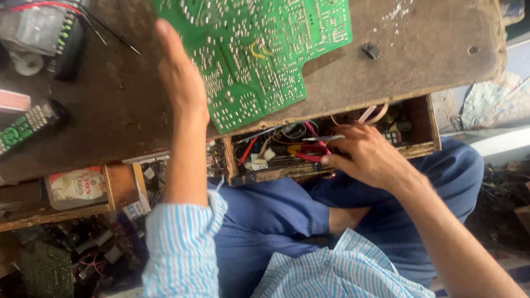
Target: The person tests a small electronic component using a multimeter, then uses pliers to bend its leads. They then use a soldering iron to work on a green circuit board, flipping it over to inspect the other side.
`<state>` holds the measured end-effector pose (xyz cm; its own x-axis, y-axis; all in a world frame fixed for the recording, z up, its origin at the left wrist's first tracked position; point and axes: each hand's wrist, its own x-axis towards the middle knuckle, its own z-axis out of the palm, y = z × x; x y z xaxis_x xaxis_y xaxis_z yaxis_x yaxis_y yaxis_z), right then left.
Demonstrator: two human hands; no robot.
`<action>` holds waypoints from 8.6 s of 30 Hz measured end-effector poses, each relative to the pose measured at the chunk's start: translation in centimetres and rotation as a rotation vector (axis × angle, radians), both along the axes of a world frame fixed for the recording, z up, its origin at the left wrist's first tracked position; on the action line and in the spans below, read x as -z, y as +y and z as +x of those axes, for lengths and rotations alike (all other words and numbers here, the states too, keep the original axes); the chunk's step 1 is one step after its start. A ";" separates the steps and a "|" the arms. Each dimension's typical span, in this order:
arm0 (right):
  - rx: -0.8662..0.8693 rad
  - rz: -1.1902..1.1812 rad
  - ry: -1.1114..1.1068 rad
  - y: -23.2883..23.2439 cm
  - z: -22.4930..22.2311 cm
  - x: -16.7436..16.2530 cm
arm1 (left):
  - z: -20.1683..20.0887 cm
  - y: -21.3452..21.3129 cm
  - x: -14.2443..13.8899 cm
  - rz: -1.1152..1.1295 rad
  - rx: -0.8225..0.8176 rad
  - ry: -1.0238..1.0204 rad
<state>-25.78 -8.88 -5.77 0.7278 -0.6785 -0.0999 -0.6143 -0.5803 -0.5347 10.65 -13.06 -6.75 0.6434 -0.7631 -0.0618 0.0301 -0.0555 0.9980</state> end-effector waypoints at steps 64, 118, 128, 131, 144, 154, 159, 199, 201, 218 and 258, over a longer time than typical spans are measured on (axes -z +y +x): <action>0.243 -0.546 -0.936 -6.3 18.3 -3.3 | 0.1 4.5 0.3 -0.123 -0.049 -0.023; 0.227 -0.537 -0.963 -6.5 18.3 -3.0 | 0.1 4.6 -0.6 -0.062 -0.047 -0.047; 0.227 -0.473 -0.979 -6.4 18.2 -2.8 | 0.0 4.7 -0.6 -0.078 -0.048 -0.047; 0.235 -0.508 -0.959 -6.5 18.1 -2.6 | 0.0 4.6 -0.6 -0.062 -0.049 -0.057; 0.164 -0.529 -0.943 -6.7 17.9 -2.6 | 0.1 4.6 -0.6 -0.105 -0.038 -0.051; 0.273 -0.503 -0.963 -6.3 18.2 -3.0 | 0.1 4.5 -0.3 -0.094 -0.041 -0.057; 0.173 -0.550 -0.917 -6.6 18.1 -3.1 | 0.2 4.5 -0.5 -0.066 -0.039 -0.043; 0.153 -0.483 -0.902 -6.5 17.9 -3.0 | 0.2 4.5 -1.0 -0.080 -0.036 -0.078; 0.216 -0.480 -0.950 -6.5 17.9 -2.9 | 0.1 4.5 -0.9 -0.083 -0.036 -0.080; 0.268 -0.445 -0.966 -6.5 18.0 -2.6 | 0.2 4.5 -0.4 -0.099 -0.037 -0.058; 0.237 -0.541 -0.907 -6.4 18.3 -2.5 | 0.3 4.5 -0.3 -0.102 -0.032 -0.043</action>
